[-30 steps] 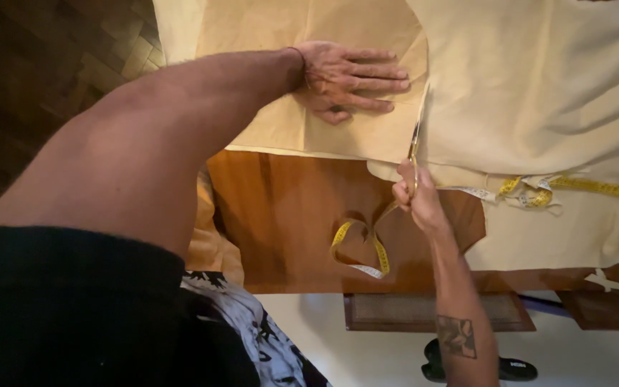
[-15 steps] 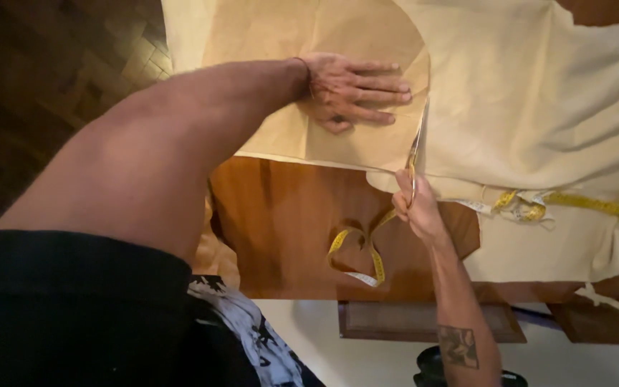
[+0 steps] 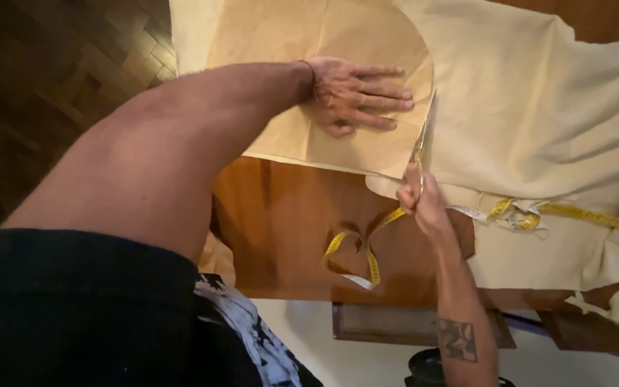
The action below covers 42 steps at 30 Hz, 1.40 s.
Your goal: Cut pieces of cream-colored fabric using paper patterns and scissors on a wooden work table.
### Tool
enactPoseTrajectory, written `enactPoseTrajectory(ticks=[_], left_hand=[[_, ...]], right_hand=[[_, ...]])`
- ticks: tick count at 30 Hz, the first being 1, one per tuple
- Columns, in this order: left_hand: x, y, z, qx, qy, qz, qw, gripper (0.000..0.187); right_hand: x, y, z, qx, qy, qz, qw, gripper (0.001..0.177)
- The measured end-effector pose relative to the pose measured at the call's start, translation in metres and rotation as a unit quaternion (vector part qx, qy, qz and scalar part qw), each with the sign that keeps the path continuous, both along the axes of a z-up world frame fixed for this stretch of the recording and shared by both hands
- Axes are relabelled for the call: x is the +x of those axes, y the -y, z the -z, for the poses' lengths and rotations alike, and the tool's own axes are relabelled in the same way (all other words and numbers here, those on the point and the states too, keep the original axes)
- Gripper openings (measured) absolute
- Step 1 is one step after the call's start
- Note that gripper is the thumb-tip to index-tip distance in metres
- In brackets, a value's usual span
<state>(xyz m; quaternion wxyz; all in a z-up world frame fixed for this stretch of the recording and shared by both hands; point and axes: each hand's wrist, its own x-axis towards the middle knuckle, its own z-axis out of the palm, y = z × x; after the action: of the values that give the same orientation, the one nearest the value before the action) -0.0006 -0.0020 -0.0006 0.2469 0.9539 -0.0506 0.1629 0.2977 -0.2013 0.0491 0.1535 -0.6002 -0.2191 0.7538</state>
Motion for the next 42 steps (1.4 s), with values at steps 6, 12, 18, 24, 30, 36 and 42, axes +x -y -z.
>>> enactPoseTrajectory(ticks=[6,12,18,24,30,36,42], left_hand=[[0.0,-0.004,0.0,0.004,0.002,0.0,1.0,0.066],[-0.001,-0.004,-0.003,-0.013,0.0,0.008,1.0,0.066],[-0.002,-0.003,-0.003,-0.001,0.008,0.0,1.0,0.065],[0.0,-0.003,-0.004,0.013,0.0,-0.008,1.0,0.066],[-0.001,-0.002,0.002,0.023,0.033,-0.012,0.999,0.062],[0.002,-0.002,-0.001,-0.011,0.024,-0.004,1.0,0.066],[0.0,-0.005,-0.003,0.025,0.026,-0.003,0.999,0.064]], right_hand=[[-0.004,-0.017,-0.009,-0.001,-0.025,0.015,1.0,0.043],[0.004,-0.03,-0.011,-0.03,-0.01,-0.014,0.999,0.042],[0.002,-0.038,-0.017,-0.005,-0.003,-0.065,0.998,0.041],[0.004,-0.055,-0.02,-0.052,-0.026,-0.035,0.998,0.039],[0.002,-0.059,-0.016,-0.046,0.024,-0.077,0.996,0.037],[0.004,-0.073,-0.017,-0.056,-0.002,-0.046,0.997,0.036],[0.003,-0.077,-0.023,-0.039,0.025,-0.092,0.995,0.031]])
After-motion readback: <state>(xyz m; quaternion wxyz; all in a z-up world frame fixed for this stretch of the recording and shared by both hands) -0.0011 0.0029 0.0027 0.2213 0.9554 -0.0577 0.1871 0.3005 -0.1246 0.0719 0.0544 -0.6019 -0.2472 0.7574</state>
